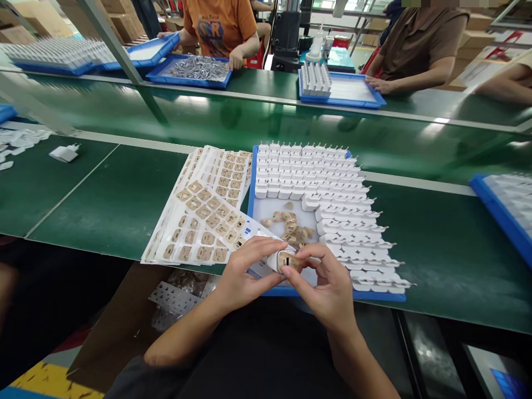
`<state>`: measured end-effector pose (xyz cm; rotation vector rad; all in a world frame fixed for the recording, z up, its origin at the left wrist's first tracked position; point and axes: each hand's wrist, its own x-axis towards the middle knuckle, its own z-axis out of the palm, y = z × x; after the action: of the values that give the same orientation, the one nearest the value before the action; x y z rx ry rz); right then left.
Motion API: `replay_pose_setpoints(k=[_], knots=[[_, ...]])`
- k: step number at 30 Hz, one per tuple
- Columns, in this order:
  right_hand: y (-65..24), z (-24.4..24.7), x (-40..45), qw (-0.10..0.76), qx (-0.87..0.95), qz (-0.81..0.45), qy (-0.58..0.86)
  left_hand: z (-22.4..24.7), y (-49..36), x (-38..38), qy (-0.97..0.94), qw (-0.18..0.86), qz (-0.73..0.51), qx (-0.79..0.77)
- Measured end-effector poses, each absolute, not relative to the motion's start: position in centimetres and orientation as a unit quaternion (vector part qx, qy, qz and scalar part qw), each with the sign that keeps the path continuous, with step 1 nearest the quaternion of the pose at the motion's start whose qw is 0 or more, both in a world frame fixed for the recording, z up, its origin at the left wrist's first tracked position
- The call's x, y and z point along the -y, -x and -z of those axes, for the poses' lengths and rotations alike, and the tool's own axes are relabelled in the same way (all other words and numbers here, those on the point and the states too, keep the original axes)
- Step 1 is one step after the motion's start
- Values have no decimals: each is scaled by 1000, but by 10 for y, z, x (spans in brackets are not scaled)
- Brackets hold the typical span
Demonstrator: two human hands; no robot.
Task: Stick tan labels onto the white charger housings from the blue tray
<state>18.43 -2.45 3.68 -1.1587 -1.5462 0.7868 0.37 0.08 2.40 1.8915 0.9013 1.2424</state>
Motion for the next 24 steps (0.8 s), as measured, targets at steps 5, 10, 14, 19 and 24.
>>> replay_pose_setpoints(k=[5,10,14,19,24], knots=[[-185,-37,24,500,634,-350,475,-23,-3,-1,-732,340,-480,-345],[-184,-40,22,528,652,-318,442,-22,-3,-1,-717,370,-470,-358],[-184,-43,25,560,669,-294,390,-21,-2,-2,-698,406,-457,-372],[-188,-45,26,622,590,-356,371,-22,0,-3,-696,414,-460,-364],[-187,-41,20,564,572,-415,428,-22,-2,-3,-716,393,-463,-343]])
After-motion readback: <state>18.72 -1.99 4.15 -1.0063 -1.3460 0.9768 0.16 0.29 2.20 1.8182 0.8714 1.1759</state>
